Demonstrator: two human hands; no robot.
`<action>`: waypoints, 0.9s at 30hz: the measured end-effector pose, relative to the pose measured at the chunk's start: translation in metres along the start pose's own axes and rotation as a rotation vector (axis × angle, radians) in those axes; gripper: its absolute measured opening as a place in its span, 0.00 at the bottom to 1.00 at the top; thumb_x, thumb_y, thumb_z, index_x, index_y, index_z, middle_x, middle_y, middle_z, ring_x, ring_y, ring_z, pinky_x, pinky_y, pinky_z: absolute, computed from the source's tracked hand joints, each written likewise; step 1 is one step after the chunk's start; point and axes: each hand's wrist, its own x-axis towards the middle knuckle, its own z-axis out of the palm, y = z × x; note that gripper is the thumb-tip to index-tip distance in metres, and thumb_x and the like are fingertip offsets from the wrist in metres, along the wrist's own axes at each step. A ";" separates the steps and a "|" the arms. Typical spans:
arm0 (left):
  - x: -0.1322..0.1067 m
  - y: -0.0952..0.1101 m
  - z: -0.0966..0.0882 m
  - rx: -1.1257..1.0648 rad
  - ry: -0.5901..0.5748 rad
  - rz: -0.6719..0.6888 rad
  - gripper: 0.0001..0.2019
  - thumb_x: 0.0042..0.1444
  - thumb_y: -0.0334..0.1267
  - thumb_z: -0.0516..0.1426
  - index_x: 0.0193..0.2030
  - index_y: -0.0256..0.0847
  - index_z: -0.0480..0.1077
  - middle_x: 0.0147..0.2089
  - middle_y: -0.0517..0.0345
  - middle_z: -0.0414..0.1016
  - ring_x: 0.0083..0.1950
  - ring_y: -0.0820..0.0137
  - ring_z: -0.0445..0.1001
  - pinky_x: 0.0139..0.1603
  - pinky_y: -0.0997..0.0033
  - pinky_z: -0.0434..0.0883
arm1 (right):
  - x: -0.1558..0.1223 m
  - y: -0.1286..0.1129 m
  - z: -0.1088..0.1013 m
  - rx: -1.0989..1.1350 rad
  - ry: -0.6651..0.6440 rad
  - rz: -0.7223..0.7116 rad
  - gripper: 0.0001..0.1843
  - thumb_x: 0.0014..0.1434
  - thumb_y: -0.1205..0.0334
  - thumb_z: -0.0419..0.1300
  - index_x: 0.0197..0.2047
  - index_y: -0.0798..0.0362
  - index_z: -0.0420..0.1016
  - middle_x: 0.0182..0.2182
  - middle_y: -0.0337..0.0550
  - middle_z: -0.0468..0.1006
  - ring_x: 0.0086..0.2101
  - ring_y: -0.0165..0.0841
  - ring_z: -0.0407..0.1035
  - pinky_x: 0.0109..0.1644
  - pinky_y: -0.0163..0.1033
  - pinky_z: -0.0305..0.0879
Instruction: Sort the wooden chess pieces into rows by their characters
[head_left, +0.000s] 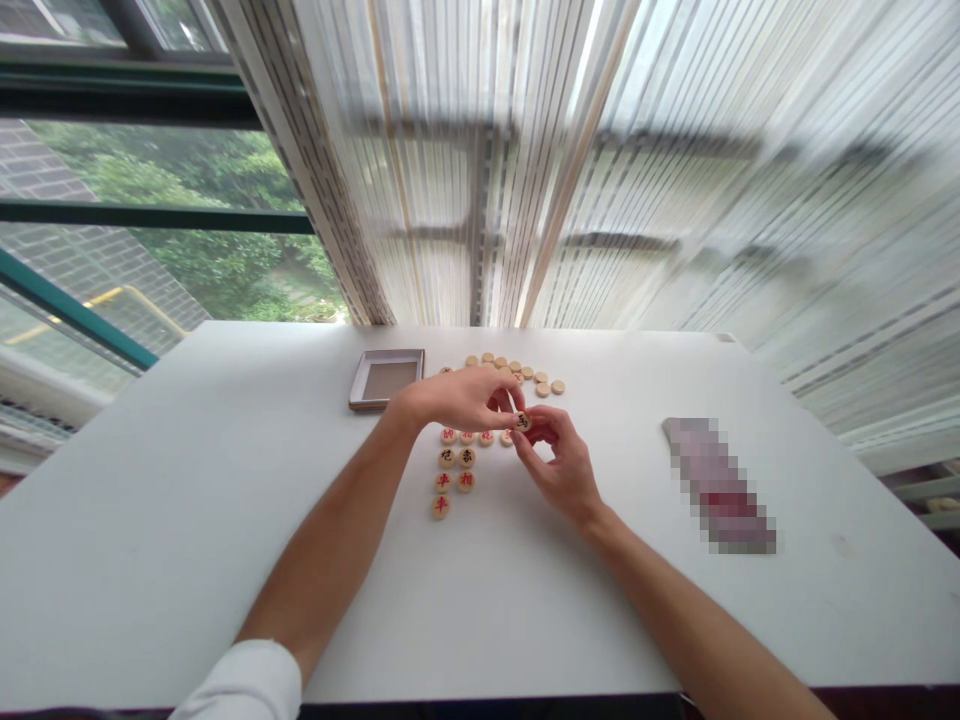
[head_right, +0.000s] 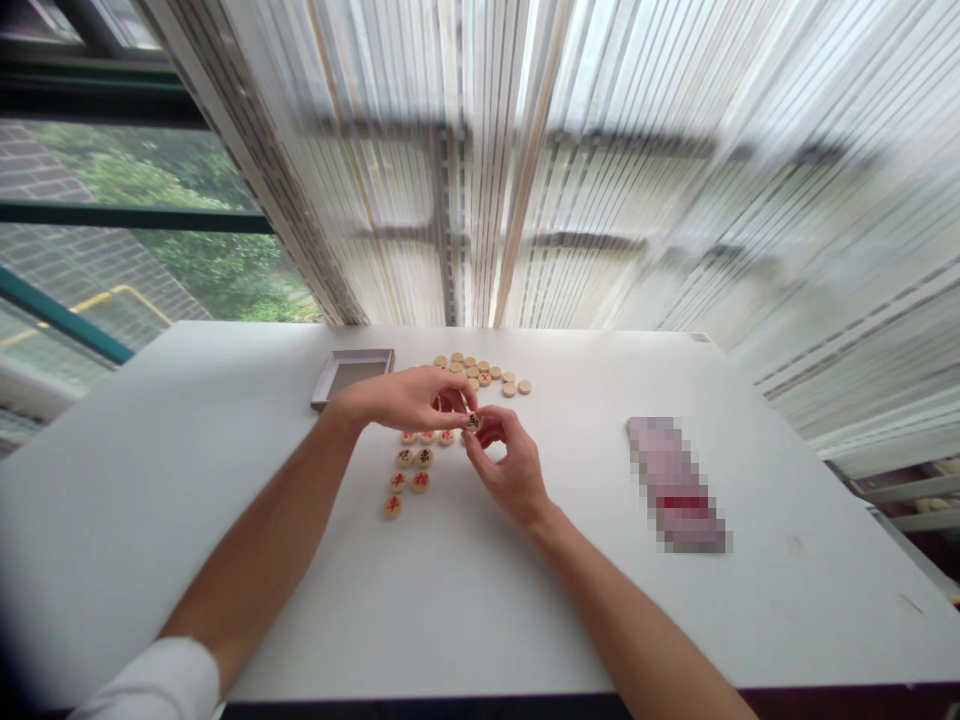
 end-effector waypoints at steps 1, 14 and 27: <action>0.000 0.000 0.000 -0.002 0.004 0.002 0.13 0.59 0.44 0.58 0.47 0.40 0.73 0.37 0.55 0.81 0.36 0.70 0.77 0.32 0.75 0.69 | 0.000 0.000 0.000 0.003 -0.001 0.000 0.16 0.63 0.60 0.63 0.52 0.48 0.67 0.38 0.43 0.78 0.35 0.35 0.75 0.42 0.44 0.76; 0.001 -0.003 0.000 -0.016 0.007 0.021 0.14 0.58 0.44 0.59 0.47 0.39 0.73 0.39 0.54 0.80 0.38 0.69 0.78 0.33 0.75 0.70 | 0.001 -0.002 -0.001 0.107 -0.009 0.055 0.14 0.64 0.56 0.61 0.51 0.48 0.68 0.39 0.44 0.79 0.38 0.36 0.77 0.46 0.47 0.77; 0.003 -0.001 0.002 0.045 -0.003 0.027 0.13 0.57 0.44 0.61 0.44 0.39 0.75 0.39 0.54 0.80 0.39 0.69 0.77 0.35 0.74 0.70 | 0.003 0.001 -0.003 0.132 0.020 0.125 0.14 0.61 0.51 0.65 0.43 0.50 0.70 0.34 0.42 0.78 0.33 0.35 0.77 0.39 0.43 0.77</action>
